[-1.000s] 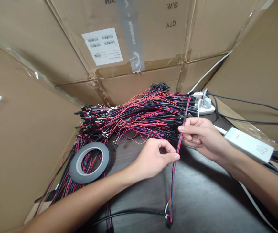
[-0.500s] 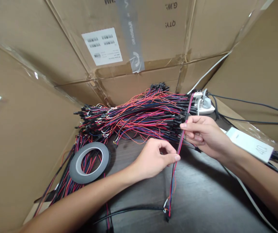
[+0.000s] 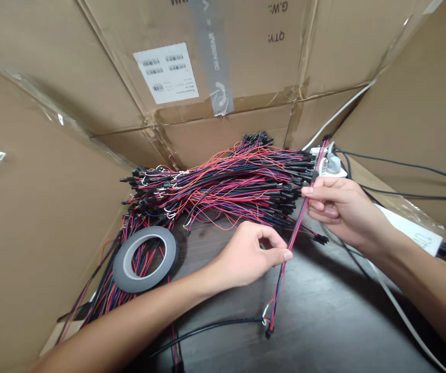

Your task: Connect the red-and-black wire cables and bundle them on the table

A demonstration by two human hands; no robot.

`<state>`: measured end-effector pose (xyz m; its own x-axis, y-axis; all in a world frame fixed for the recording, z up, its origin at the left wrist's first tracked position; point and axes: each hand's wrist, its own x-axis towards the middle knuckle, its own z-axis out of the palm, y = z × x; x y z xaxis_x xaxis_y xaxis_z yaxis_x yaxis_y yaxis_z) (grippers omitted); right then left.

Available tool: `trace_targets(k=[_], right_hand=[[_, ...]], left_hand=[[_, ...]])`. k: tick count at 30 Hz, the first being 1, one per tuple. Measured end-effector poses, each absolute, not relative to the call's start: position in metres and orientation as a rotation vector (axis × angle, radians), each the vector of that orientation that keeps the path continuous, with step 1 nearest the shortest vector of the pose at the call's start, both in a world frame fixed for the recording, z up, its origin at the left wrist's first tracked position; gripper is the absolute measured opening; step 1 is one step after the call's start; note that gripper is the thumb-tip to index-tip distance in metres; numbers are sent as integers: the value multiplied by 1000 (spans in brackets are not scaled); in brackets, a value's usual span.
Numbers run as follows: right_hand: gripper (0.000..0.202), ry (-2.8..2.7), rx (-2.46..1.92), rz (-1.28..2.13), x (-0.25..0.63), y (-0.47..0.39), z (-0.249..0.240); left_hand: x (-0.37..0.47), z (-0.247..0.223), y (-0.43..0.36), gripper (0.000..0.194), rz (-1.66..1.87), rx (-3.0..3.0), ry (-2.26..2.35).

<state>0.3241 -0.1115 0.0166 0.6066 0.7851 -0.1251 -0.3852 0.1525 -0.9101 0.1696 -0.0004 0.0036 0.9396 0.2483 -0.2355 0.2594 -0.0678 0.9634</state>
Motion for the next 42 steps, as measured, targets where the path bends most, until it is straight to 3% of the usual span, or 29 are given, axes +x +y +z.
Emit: trace_targets(k=[6, 20, 42], right_hand=[[37, -440, -1135, 837, 329, -111, 15], [34, -431, -1131, 816, 341, -114, 15], [28, -336, -1076, 769, 348, -118, 21]], left_hand=[[169, 1, -1, 26, -32, 1656, 385], [169, 1, -2, 11, -69, 1671, 367], [168, -1, -4, 14, -122, 1633, 364]])
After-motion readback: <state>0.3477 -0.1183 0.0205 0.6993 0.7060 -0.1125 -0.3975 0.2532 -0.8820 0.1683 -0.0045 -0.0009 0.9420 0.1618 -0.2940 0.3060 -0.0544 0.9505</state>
